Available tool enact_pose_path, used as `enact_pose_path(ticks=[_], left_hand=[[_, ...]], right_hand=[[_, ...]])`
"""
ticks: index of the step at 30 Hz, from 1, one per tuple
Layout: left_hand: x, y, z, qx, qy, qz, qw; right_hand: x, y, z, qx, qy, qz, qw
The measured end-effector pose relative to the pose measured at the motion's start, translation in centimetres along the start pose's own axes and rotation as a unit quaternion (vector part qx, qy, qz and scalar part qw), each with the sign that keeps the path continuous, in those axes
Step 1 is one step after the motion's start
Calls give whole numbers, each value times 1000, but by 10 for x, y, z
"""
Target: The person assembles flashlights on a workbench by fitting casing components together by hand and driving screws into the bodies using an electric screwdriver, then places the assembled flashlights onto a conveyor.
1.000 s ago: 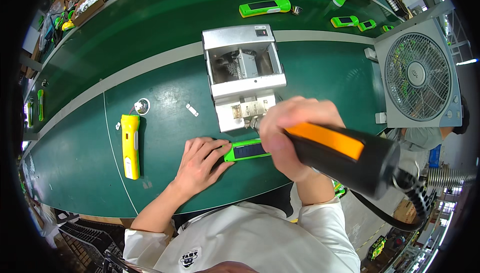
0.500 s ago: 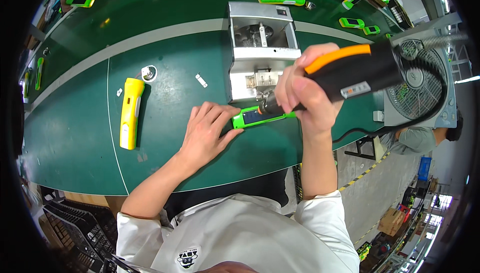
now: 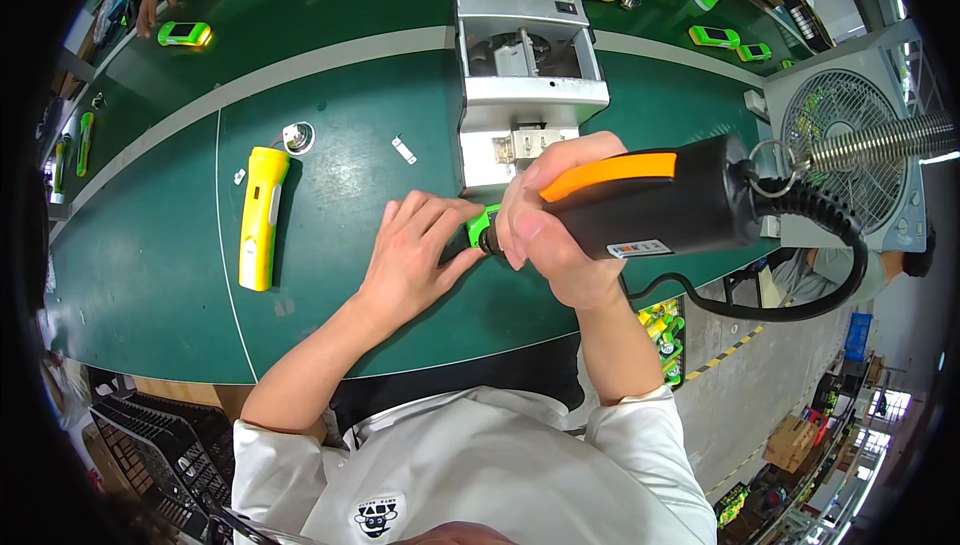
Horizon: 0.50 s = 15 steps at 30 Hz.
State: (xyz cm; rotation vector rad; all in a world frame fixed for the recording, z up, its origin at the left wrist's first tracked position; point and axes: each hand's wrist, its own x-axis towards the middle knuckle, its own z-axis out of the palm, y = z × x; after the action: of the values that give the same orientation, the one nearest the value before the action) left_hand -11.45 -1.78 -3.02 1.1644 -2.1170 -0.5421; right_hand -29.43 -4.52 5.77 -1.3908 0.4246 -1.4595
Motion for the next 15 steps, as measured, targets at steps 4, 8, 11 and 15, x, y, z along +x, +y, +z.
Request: enact_pose_path(ticks=[4,8,11,15], left_hand=[[1,-2,-1,-5,-4,3,1000],[-1,-3,-7,3,-5,-2,1000],[0,-2,-7,1,-11,10,1000],[-3,2,-4,-2,9,16,1000]], right_hand=[[-1,5,1,-9,12,8,1000],[-9,17,9,13,25,3,1000],[-15,18,11,-52,-7,-9,999],[-18,17,7,-141,-89,-13,986]])
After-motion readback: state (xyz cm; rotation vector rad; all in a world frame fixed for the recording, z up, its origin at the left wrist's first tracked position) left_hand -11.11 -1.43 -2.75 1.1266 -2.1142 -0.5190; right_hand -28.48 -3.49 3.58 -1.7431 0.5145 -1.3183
